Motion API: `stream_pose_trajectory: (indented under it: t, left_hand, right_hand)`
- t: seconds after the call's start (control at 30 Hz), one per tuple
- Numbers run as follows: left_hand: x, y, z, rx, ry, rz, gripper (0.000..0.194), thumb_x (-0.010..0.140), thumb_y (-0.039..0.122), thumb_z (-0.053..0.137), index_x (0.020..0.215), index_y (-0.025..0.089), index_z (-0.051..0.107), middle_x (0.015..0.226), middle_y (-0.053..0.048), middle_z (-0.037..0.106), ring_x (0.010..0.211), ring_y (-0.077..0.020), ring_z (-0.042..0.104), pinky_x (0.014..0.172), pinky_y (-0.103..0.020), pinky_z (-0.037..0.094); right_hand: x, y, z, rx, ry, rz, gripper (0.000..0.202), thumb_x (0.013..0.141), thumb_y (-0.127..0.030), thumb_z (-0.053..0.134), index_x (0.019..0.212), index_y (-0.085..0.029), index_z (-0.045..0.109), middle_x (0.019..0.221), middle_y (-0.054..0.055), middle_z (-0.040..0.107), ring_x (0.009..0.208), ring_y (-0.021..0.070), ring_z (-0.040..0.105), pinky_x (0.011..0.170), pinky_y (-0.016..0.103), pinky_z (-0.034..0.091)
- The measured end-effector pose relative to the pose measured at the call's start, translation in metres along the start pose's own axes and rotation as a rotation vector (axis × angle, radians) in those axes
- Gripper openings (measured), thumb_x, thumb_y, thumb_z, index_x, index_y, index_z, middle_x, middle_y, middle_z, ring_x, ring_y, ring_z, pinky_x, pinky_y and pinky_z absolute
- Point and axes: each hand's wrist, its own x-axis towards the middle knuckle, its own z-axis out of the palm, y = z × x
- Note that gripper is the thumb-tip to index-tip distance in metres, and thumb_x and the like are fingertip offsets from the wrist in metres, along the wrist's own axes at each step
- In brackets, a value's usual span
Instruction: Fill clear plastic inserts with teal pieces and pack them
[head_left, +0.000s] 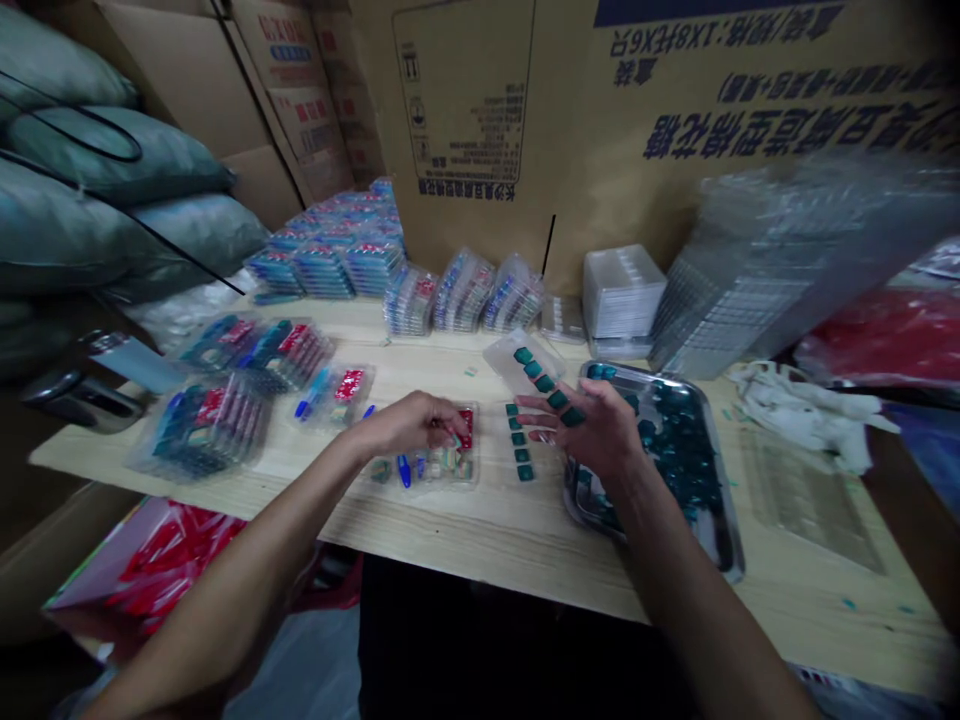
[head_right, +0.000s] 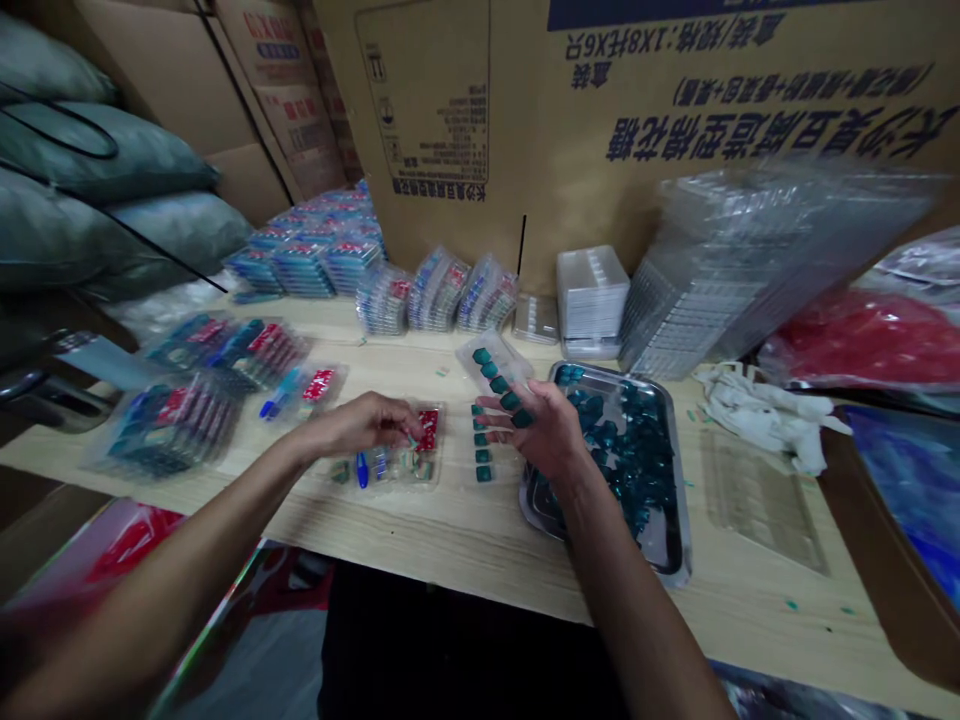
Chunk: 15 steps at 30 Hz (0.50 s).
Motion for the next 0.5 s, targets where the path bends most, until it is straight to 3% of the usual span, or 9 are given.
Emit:
stream_pose_trajectory:
  t: [0.13,0.27,0.4,0.5]
  left_hand:
    - [-0.022,-0.008,0.024,0.138,0.05,0.14,0.024,0.089,0.017,0.056,0.104,0.019,0.075,0.098,-0.008,0.073,0.088,-0.0173,0.066,0.078,-0.024,0.046]
    - [-0.03,-0.016,0.039,0.182,0.185,0.204,0.02,0.093,0.025,0.056,0.096,0.018,0.073,0.095,-0.009,0.068,0.085,-0.0162,0.063,0.076,-0.024,0.046]
    - [-0.031,-0.018,0.038,0.044,0.267,0.061,0.015,0.087,0.03,0.063,0.088,0.016,0.069,0.08,-0.003,0.066,0.073,-0.0144,0.06,0.067,-0.022,0.045]
    - [-0.025,-0.017,0.035,-0.042,0.204,-0.064,0.011,0.085,0.024,0.063,0.089,0.016,0.07,0.069,0.001,0.065,0.062,-0.0123,0.056,0.059,-0.02,0.04]
  right_hand:
    - [0.001,0.001,0.012,0.01,0.032,0.039,0.046,0.079,-0.049,0.046,0.109,-0.019,0.064,0.105,0.012,0.073,0.085,0.026,0.069,0.073,0.037,0.052]
    - [0.0,0.001,0.018,-0.011,0.027,0.046,0.044,0.079,-0.048,0.046,0.108,-0.02,0.063,0.106,0.012,0.073,0.086,0.0259,0.069,0.075,0.038,0.051]
    - [0.002,0.002,0.019,-0.023,0.034,0.059,0.042,0.078,-0.047,0.047,0.106,-0.019,0.062,0.105,0.012,0.073,0.085,0.0263,0.068,0.074,0.037,0.051]
    - [0.004,0.005,0.024,-0.017,0.04,0.068,0.041,0.077,-0.046,0.048,0.104,-0.019,0.062,0.102,0.013,0.073,0.085,0.0269,0.068,0.072,0.037,0.05]
